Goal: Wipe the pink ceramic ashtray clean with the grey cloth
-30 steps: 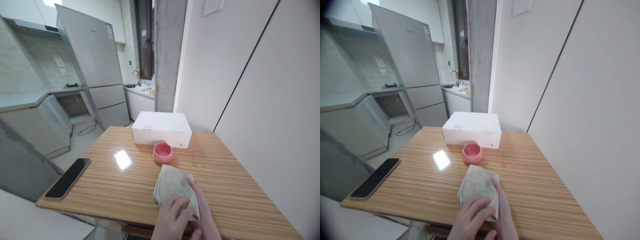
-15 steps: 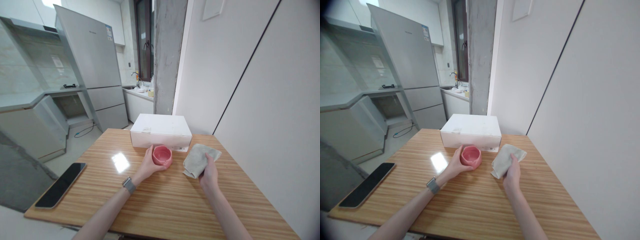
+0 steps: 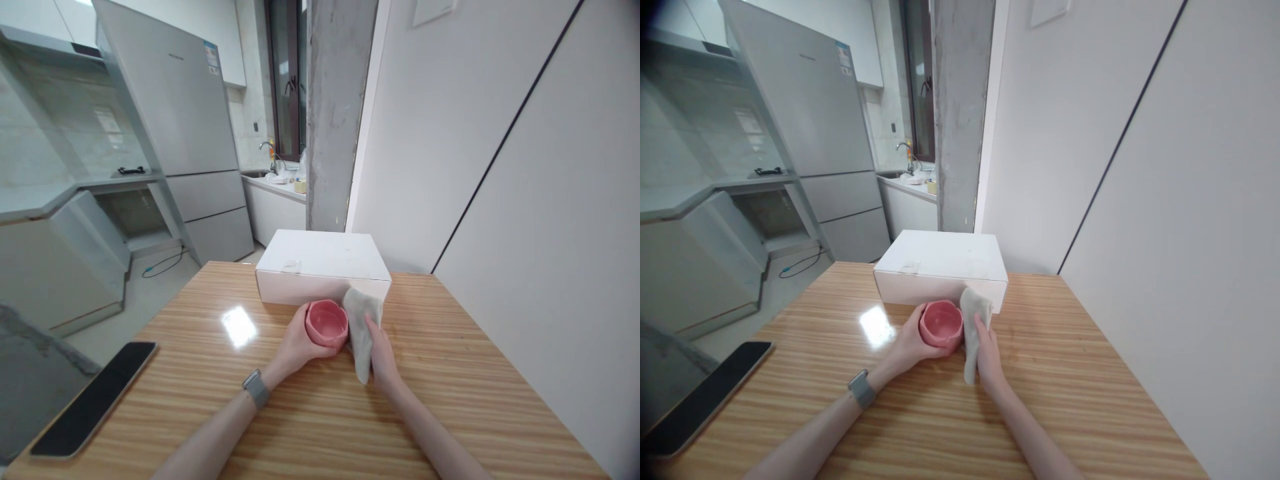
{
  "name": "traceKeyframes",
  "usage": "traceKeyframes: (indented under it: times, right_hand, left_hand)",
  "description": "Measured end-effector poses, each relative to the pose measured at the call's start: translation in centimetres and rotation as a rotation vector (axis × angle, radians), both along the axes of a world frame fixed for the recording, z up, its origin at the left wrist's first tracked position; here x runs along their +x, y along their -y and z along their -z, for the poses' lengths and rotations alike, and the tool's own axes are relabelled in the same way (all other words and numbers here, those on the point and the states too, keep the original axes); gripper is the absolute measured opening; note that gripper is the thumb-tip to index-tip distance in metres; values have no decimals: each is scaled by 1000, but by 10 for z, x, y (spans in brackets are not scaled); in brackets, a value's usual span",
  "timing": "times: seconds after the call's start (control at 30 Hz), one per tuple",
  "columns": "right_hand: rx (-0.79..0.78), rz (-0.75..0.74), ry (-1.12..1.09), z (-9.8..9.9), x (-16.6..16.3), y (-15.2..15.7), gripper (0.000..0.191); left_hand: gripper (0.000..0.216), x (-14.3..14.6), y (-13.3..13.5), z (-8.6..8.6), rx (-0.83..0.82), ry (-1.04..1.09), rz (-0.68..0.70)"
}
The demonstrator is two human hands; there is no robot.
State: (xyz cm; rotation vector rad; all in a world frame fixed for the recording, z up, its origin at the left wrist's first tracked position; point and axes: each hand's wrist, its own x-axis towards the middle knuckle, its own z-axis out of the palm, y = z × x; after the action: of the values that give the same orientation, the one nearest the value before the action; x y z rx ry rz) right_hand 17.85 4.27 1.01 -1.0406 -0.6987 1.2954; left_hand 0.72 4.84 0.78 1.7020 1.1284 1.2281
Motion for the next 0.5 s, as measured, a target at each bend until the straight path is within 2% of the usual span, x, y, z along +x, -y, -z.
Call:
traceKeyframes:
  times: [0.13, 0.23, 0.4, 0.5]
  right_hand:
    - [10, -65, -4, -1, 9, 2, 39]
    - [24, -114, 18, 0, 10, 5, 40]
    - [182, -151, 91, 3, 6, 9, 45]
    - [160, -173, 104, 4, 5, 11, 46]
  left_hand:
    - [82, 3, 3, -4, 134, -25, -52]
    - [87, 5, 5, -1, 175, -26, -97]
    - [96, 7, 8, 10, 147, 4, -91]
    - [99, 8, 9, 13, 66, 83, -60]
